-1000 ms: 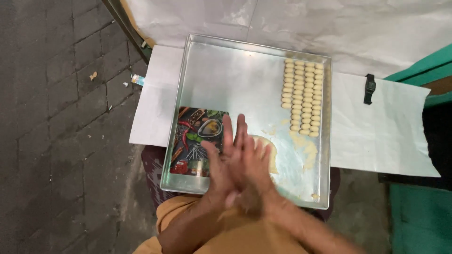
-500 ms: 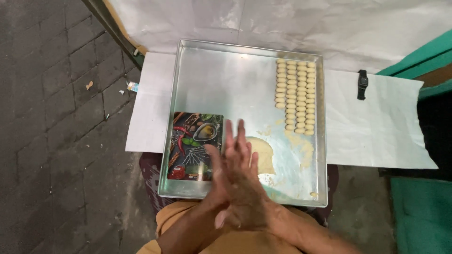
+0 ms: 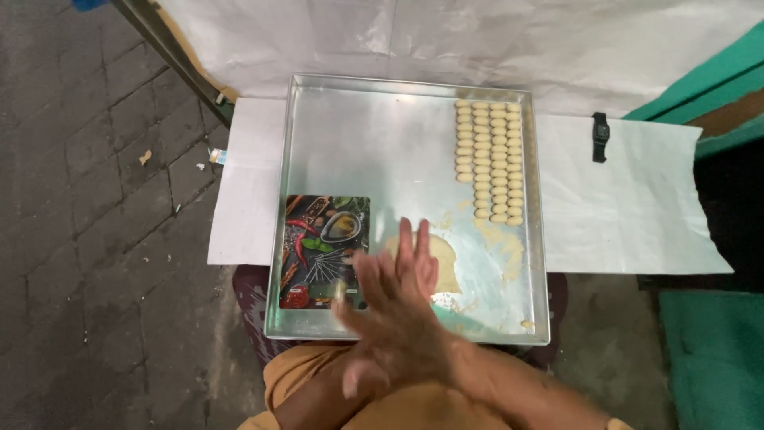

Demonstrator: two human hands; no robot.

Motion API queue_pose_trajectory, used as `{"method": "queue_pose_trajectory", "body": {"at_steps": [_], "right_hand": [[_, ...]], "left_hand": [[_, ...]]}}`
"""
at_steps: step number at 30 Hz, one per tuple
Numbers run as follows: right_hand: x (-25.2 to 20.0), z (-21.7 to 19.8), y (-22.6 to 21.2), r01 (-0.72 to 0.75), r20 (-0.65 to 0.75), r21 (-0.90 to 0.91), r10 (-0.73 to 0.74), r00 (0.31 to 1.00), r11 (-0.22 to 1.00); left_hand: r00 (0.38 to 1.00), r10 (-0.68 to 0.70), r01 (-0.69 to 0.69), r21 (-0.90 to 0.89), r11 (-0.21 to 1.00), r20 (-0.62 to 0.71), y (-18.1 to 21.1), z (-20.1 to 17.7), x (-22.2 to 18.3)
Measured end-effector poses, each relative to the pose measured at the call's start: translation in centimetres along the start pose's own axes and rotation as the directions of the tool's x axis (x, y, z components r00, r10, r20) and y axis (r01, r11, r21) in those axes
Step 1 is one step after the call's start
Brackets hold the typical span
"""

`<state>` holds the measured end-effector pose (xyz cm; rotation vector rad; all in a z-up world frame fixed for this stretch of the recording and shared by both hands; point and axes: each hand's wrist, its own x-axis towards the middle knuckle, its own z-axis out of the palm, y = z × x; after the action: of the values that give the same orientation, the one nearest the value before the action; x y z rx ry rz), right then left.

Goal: Pinching small pieces of dough from a larger mass and rolling them into small balls on a metal tray.

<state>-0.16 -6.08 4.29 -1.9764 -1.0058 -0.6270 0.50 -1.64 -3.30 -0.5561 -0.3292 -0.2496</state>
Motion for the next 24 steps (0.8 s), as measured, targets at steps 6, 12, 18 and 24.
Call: {"method": "queue_pose_trajectory", "body": {"at_steps": [6, 12, 18, 24], "right_hand": [[-3.5, 0.3, 5.7, -0.208, 0.187, -0.254, 0.259, 0.948, 0.945], [1.8, -0.6, -2.0, -0.118, -0.042, 0.324, 0.139, 0.989, 0.939], [-1.5, -0.1, 4.8, -0.186, 0.155, -0.253, 0.229, 0.961, 0.949], [-0.4, 0.4, -1.3, -0.422, 0.467, -0.008, 0.376, 0.8, 0.907]], "left_hand": [[0.966, 0.14, 0.078, 0.765, 0.639, -0.216, 0.1, 3.7, 0.1], [0.96, 0.118, 0.198, 0.914, 0.354, -0.254, -0.7, 4.6, 1.3], [0.912, 0.125, 0.182, 0.657, 0.732, -0.391, 0.1, 2.8, -1.2], [0.985, 0.03, 0.06, 0.507, 0.86, -0.167, 1.8, 1.7, -0.4]]}}
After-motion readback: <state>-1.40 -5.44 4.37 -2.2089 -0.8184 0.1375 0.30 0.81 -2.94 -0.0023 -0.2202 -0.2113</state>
